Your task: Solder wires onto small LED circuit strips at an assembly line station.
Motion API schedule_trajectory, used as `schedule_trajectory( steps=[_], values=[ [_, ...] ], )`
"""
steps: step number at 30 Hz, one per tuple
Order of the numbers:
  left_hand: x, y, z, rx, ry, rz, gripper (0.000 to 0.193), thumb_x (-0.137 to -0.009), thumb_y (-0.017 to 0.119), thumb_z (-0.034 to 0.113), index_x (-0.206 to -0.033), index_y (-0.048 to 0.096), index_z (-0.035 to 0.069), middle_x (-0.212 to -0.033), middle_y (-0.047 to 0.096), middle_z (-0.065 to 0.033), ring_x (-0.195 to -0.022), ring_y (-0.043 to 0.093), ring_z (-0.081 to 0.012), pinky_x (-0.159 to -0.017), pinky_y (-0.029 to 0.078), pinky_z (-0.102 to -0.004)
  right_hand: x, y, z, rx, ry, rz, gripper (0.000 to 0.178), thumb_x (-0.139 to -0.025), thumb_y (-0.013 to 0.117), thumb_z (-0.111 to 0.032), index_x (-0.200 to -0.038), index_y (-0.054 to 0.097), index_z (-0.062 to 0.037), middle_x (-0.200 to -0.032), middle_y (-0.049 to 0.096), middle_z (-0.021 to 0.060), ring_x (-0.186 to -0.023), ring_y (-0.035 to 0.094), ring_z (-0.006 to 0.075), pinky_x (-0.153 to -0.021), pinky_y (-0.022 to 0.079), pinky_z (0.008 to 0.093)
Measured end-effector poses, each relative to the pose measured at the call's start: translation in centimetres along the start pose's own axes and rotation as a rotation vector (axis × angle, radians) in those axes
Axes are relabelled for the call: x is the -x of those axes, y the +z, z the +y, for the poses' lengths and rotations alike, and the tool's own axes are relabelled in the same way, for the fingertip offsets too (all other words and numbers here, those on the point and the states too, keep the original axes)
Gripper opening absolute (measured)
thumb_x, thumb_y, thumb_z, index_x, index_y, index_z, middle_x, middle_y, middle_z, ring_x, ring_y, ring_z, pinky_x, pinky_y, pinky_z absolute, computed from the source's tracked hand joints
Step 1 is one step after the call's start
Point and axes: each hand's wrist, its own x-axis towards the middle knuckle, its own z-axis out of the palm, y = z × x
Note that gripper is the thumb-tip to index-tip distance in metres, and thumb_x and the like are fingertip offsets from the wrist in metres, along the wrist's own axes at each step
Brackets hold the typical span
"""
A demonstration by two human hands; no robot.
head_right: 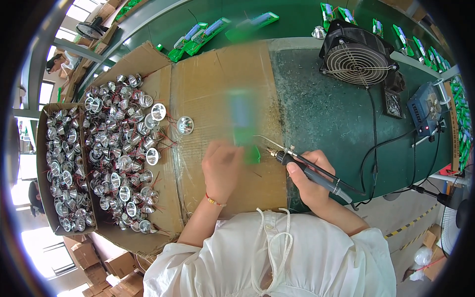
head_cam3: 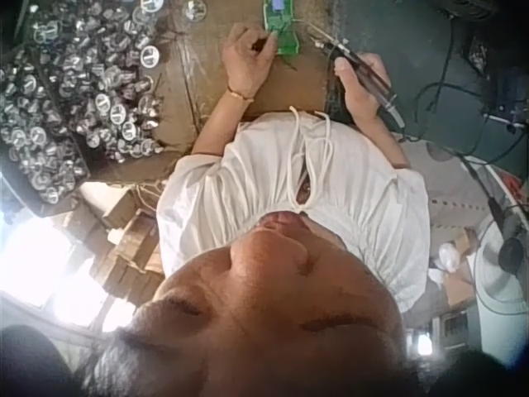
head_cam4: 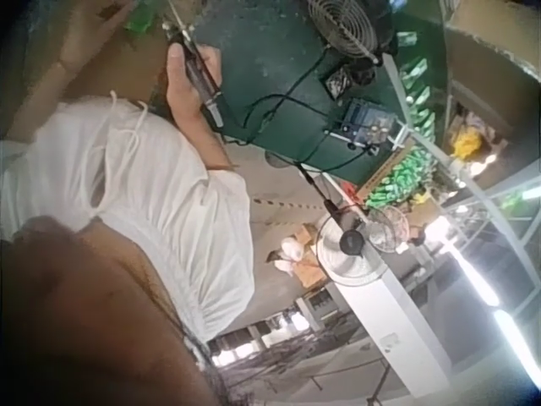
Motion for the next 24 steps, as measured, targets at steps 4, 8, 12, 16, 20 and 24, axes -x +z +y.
schedule_trajectory(
  steps=[4,8,12,16,20,24],
  values=[
    [-0.3,-0.2,0.2,0.012,0.002,0.008,0.011,-0.072,0.069,0.011,-0.07,0.06,0.006,-0.077,0.058,-0.0063,-0.063,0.054,-0.0228,-0.059,0.041,-0.0338,-0.1,0.3,-0.4,-0.01,0.046,0.001,0.016,-0.078,0.067,-0.008,-0.08,0.053,-0.0006,-0.07,0.057,0.0041,-0.058,0.049,0.0058,-0.052,0.041,0.0213],
    [-1.0,-0.4,1.0,0.053,0.028,0.005,0.011,-0.072,0.068,0.007,-0.068,0.058,0.004,-0.073,0.057,-0.0086,-0.06,0.055,-0.0234,-0.053,0.043,-0.0332,-0.5,-0.2,-0.1,0.035,0.02,0.004,0.016,-0.078,0.067,-0.008,-0.081,0.053,-0.0008,-0.069,0.056,0.0027,-0.059,0.049,0.0054,-0.053,0.041,0.0212],
    [-1.1,-0.3,0.7,-0.022,0.037,-0.021,0.011,-0.072,0.068,0.006,-0.069,0.058,0.002,-0.072,0.057,-0.0095,-0.057,0.056,-0.0224,-0.052,0.044,-0.0309,-0.7,-1.0,0.5,0.034,0.04,0.061,0.015,-0.077,0.068,-0.008,-0.079,0.054,-0.0022,-0.067,0.055,0.0006,-0.06,0.046,0.0038,-0.054,0.039,0.0207],
    [-1.1,-1.6,1.4,0.172,-0.153,-0.062,0.01,-0.072,0.069,0.01,-0.078,0.064,0.003,-0.078,0.061,-0.0108,-0.062,0.06,-0.0229,-0.056,0.047,-0.0299,-0.5,-2.5,0.9,0.091,0.086,0.11,0.014,-0.075,0.064,-0.002,-0.075,0.049,-0.0022,-0.063,0.057,0.0055,-0.057,0.055,0.009,-0.052,0.044,0.0232],
    [-2.2,-3.4,-0.2,-0.133,-0.218,-0.334,0.022,-0.07,0.068,0.028,-0.077,0.069,0.008,-0.065,0.063,-0.0119,-0.057,0.062,-0.0272,-0.054,0.05,-0.0349,-0.7,-3.7,1.6,0.096,0.042,0.146,0.014,-0.075,0.064,-0.003,-0.075,0.051,-0.0017,-0.064,0.058,0.0058,-0.056,0.055,0.0087,-0.051,0.045,0.0233],
    [-6.3,-0.8,1.1,-0.306,-0.059,-0.472,0.023,-0.07,0.062,0.034,-0.067,0.069,0.012,-0.059,0.061,-0.012,-0.056,0.061,-0.0312,-0.055,0.05,-0.0396,-1.2,-4.1,1.8,0.005,0.091,0.209,0.018,-0.074,0.071,-0.01,-0.074,0.054,-0.0025,-0.066,0.058,0.0004,-0.059,0.049,0.0041,-0.052,0.04,0.0212]
  ],
)
